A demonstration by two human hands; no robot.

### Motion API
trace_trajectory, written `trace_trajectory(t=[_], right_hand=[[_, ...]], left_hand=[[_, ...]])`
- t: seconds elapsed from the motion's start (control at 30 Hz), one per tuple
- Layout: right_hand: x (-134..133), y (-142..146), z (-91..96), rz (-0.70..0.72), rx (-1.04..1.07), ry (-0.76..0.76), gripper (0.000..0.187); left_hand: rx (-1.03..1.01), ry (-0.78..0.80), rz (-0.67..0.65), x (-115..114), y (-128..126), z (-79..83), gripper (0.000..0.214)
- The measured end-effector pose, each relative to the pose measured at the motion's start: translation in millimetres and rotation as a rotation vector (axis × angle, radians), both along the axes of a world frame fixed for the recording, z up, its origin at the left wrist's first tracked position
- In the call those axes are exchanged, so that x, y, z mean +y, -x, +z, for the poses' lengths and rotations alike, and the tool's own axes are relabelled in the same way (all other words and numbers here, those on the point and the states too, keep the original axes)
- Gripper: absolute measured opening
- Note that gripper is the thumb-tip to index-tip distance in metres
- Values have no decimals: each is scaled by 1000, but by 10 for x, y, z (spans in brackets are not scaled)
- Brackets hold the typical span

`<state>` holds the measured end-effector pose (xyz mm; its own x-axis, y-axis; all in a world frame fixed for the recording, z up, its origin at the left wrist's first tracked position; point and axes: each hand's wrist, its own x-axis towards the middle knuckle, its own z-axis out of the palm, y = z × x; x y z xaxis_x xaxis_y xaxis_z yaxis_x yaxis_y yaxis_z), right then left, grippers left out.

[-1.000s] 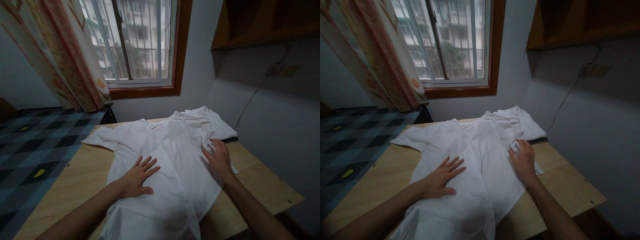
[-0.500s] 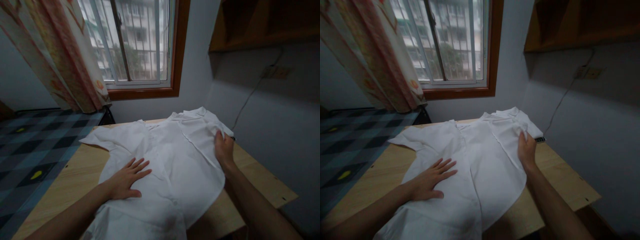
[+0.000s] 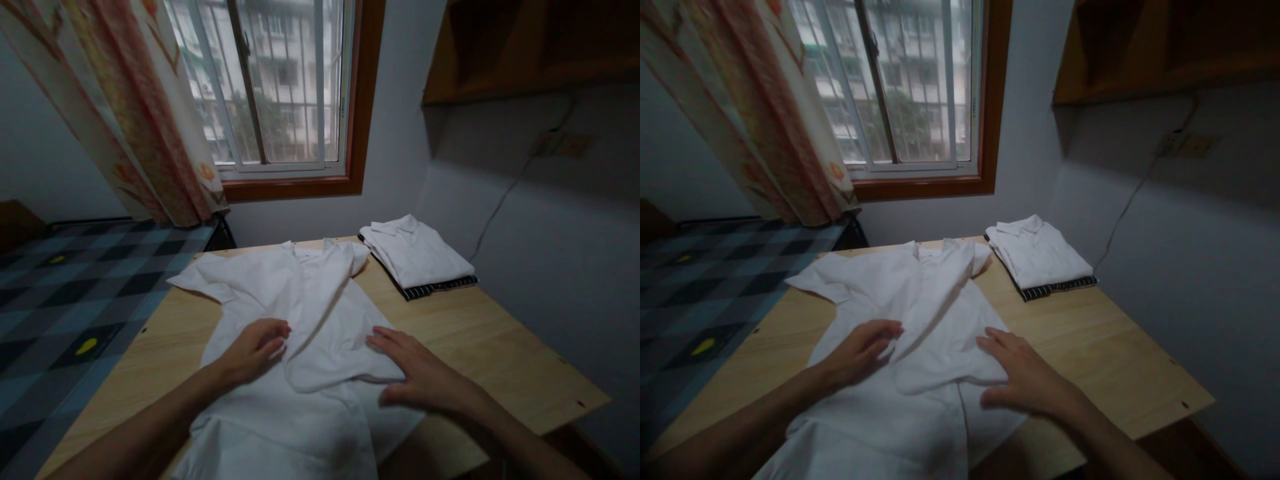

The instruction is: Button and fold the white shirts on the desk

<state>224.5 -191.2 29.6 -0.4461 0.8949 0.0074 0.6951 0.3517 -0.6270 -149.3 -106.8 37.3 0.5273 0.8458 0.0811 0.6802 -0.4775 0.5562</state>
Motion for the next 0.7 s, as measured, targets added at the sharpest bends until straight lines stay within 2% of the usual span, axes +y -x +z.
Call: trace_trajectory(t=[0.07,0.1,0.23,0.3,0.33,0.4,0.5,0.57,0.63,0.7], right_hand=[[-96,-94,-61,-60,-48,-6,98],[-136,-111,-86,-80,-55,-8,96],[-218,-31,-140,-157,19,-12,70],[-243,30,-142,-161,54,-22,58],[-265,46,-140,-146,58,-39,52],[-344,32,-131,-89,52,-106,45],[-544,-89,-112,23,45,-194,30],[-700,-166,-92,53,45,-171,17],[-835,-168,-65,44,65,-85,21],[-923,-62,-45,64,122,3,26]], left_hand=[[-191,67,214,200,-166,75,47],[-273,91,268,324,-282,116,51],[-401,173,341,824,-864,180,97],[-415,202,345,1023,-1140,140,101],[-448,216,350,1109,-1254,118,95],[-565,238,369,1272,-1418,110,69],[-748,197,412,1531,-1493,245,35],[-823,125,477,1714,-1447,399,32],[-869,64,558,1874,-1351,520,31],[-855,22,641,1974,-1229,546,27]])
